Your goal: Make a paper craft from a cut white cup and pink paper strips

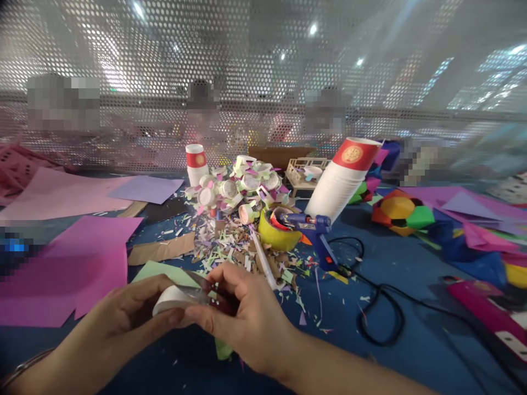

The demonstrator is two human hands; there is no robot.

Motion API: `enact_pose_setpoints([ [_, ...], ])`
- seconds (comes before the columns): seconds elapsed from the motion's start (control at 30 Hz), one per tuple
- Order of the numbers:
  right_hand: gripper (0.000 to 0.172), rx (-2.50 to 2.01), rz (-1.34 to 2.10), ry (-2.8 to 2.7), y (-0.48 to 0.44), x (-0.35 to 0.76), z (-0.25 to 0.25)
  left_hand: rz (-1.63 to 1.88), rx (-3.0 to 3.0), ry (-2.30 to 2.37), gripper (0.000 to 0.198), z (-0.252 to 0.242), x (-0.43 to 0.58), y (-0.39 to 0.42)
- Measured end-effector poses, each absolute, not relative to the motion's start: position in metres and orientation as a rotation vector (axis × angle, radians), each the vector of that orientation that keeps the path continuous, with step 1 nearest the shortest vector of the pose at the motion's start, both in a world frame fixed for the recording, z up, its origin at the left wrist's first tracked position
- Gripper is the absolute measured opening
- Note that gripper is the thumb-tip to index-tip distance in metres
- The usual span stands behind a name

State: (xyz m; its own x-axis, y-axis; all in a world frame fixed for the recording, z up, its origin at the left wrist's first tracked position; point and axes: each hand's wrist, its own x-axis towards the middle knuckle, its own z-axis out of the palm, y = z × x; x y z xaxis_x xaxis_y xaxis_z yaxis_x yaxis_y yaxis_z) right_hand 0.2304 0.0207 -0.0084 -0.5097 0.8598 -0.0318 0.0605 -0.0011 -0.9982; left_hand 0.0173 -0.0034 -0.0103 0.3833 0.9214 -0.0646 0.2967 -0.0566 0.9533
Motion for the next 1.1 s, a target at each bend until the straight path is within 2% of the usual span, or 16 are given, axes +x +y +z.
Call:
enact_pose_setpoints([
  [0.33, 0.028, -0.827, 1.849, -1.496, 0.018, 0.232, -0.010, 0.653, 1.876, 0.962, 0.005, 0.000, 0.011, -0.002],
  [0.6, 0.030, -0.783, 2.003, -1.398, 0.021, 0.237, -0.007, 0.648, 1.479, 0.688, 0.031, -0.004, 0.007, 0.000],
  [0.73, 0.035, -0.786, 2.033, -1.355, 0.021, 0.237, -0.009, 0.651, 1.191, 0.525, 0.033, -0.006, 0.010, -0.003],
  [0.87, 0.031, -0.823, 2.004, -1.387, 0.022, 0.238, -0.010, 0.617, 1.029, 0.452, 0.032, 0.003, 0.011, -0.001],
  [1.1, 0.031, -0.827, 1.988, -1.407, 0.024, 0.236, -0.008, 0.639, 1.061, 0.462, 0.038, 0.000, 0.007, 0.003],
])
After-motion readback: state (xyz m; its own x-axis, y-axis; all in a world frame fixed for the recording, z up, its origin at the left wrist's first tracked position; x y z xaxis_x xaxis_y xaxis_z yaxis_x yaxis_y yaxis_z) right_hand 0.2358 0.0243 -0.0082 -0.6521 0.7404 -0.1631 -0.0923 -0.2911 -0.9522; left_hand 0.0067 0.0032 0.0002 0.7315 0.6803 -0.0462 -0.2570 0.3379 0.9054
